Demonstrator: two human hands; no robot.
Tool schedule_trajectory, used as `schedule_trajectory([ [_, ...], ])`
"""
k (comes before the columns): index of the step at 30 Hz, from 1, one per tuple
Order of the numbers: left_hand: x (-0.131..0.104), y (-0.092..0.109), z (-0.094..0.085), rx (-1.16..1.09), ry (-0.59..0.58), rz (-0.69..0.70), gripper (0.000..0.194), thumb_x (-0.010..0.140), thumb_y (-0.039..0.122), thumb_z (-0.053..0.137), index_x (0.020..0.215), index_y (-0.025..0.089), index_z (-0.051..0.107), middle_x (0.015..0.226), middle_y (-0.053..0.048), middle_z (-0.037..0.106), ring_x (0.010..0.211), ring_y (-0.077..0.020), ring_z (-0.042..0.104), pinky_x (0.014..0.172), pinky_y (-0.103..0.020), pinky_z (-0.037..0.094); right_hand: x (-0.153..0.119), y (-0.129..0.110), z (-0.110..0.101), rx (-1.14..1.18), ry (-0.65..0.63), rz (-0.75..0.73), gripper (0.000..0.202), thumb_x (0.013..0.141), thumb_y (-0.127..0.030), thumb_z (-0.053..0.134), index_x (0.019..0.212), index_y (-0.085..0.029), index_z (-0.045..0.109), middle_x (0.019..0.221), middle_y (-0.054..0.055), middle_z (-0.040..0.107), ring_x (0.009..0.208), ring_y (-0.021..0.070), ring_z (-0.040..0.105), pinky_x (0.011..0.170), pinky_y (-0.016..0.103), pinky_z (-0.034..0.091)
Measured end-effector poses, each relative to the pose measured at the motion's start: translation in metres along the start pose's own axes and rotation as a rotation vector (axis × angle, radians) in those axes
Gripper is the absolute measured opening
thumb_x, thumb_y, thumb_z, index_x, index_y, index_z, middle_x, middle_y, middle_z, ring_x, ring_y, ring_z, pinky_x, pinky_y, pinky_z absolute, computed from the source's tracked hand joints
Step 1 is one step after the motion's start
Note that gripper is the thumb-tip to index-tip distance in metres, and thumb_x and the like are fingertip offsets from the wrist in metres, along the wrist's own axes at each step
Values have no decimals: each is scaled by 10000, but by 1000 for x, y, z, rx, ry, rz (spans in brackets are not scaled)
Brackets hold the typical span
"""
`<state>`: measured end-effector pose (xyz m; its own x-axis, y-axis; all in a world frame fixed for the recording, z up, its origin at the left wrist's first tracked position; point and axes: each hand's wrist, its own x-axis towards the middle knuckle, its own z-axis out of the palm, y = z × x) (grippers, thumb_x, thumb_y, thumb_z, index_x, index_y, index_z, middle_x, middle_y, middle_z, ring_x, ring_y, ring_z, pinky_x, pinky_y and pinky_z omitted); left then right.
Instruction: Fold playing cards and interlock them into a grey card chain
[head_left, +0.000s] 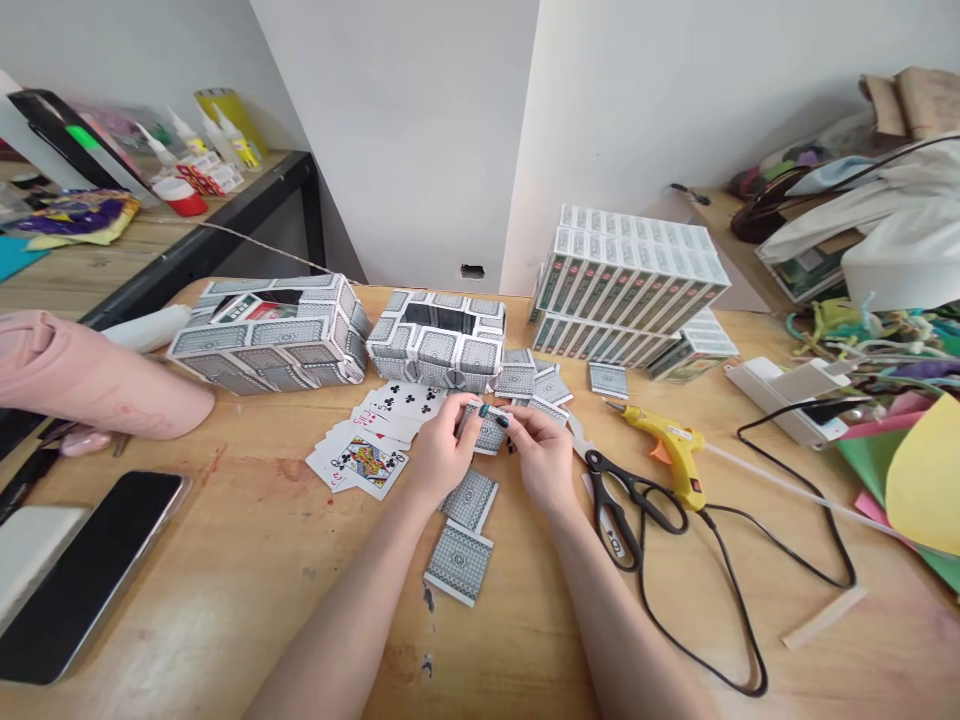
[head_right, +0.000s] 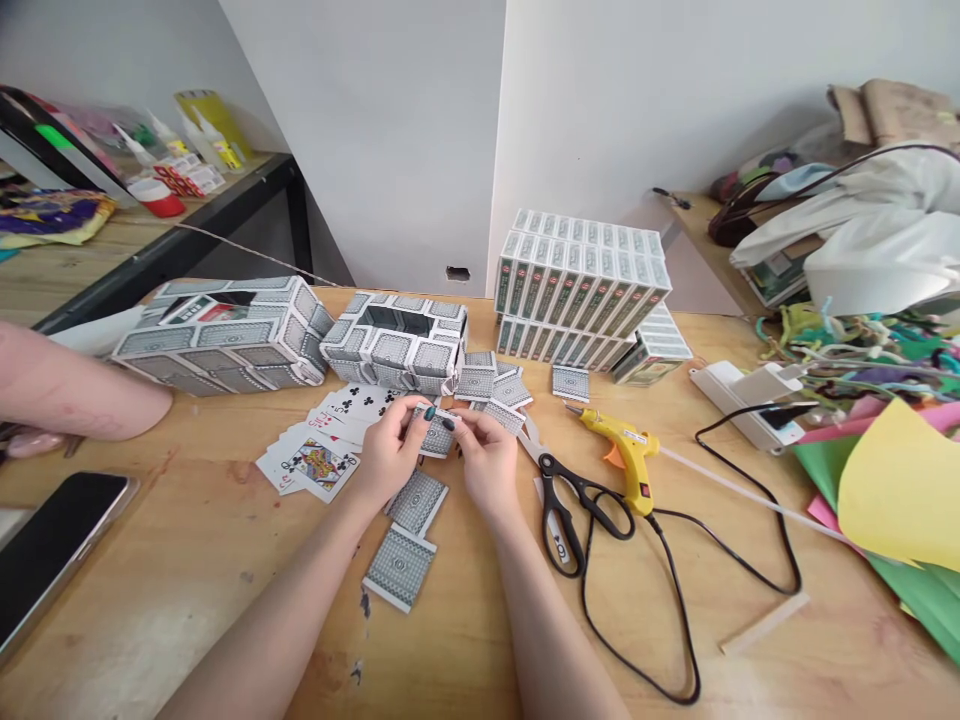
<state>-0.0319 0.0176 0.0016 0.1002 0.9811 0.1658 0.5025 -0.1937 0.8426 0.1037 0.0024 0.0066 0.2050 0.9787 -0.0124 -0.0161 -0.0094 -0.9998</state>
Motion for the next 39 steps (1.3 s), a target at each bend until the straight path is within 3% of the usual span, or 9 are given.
schedule_trajectory([
  [13, -1, 2, 1, -37, -48, -27, 233, 885, 383, 420, 979, 211, 545, 623, 30, 527, 532, -104, 481, 514, -201, 347, 0, 2, -3, -11, -37, 49, 272, 756, -390, 587, 601, -184, 499, 529, -46, 410, 504, 98, 363, 487, 231, 308],
  [18, 2, -1, 2, -126, 27, -26, 182, 876, 347, 437, 879, 191, 531, 686, 6, 577, 621, -114, 533, 576, -208, 380, -5, 5, 3, -17, -109, -19, 169, 789, -335, 552, 862, -189, 595, 739, 8, 574, 598, 126, 480, 556, 257, 395],
  [21, 3, -3, 2, -174, 77, -47, 170, 860, 339, 457, 808, 185, 507, 643, 15, 551, 583, -107, 514, 550, -205, 373, -7, 7, 7, -61, -182, -84, 266, 764, -279, 587, 1022, -210, 583, 918, 37, 622, 669, 137, 528, 605, 272, 435],
  [24, 4, -2, 2, -224, 116, -92, 181, 833, 343, 495, 763, 177, 505, 600, 21, 534, 548, -101, 490, 517, -201, 362, -7, 8, 9, -20, -227, -50, 306, 733, -267, 627, 1031, -210, 580, 851, 24, 629, 659, 140, 549, 598, 275, 455],
  [28, 5, 4, 2, -370, 169, -157, 242, 811, 399, 526, 760, 164, 555, 575, 20, 527, 519, -98, 477, 481, -204, 361, -5, 7, 11, 163, -159, 55, 311, 692, -299, 676, 972, -194, 588, 817, 29, 653, 689, 162, 601, 592, 291, 505],
  [31, 6, 7, 0, -483, 83, -172, 287, 831, 431, 495, 850, 161, 591, 585, 16, 528, 507, -102, 480, 475, -215, 388, -2, 4, 9, 277, -32, 114, 298, 676, -334, 699, 907, -185, 584, 887, 50, 666, 757, 186, 632, 591, 310, 545],
  [34, 5, 6, -1, -417, -50, -63, 258, 817, 384, 540, 908, 162, 635, 809, -47, 627, 723, -147, 579, 628, -248, 470, 1, 3, 4, 342, 99, 169, 303, 672, -378, 708, 844, -173, 565, 831, 49, 668, 735, 197, 653, 573, 327, 566],
  [36, 5, 4, -1, -317, -72, 6, 229, 811, 347, 558, 915, 170, 659, 942, -70, 639, 862, -171, 587, 726, -266, 480, 3, 4, 2, 349, 152, 189, 317, 662, -393, 717, 811, -169, 549, 774, 44, 669, 690, 198, 661, 547, 326, 568],
  [39, 6, -1, 2, -280, -47, -23, 241, 820, 343, 547, 940, 174, 671, 958, -71, 656, 832, -165, 608, 709, -267, 500, 3, 4, 2, 312, 149, 172, 317, 650, -374, 731, 800, -169, 541, 764, 45, 677, 669, 193, 667, 542, 321, 570],
])
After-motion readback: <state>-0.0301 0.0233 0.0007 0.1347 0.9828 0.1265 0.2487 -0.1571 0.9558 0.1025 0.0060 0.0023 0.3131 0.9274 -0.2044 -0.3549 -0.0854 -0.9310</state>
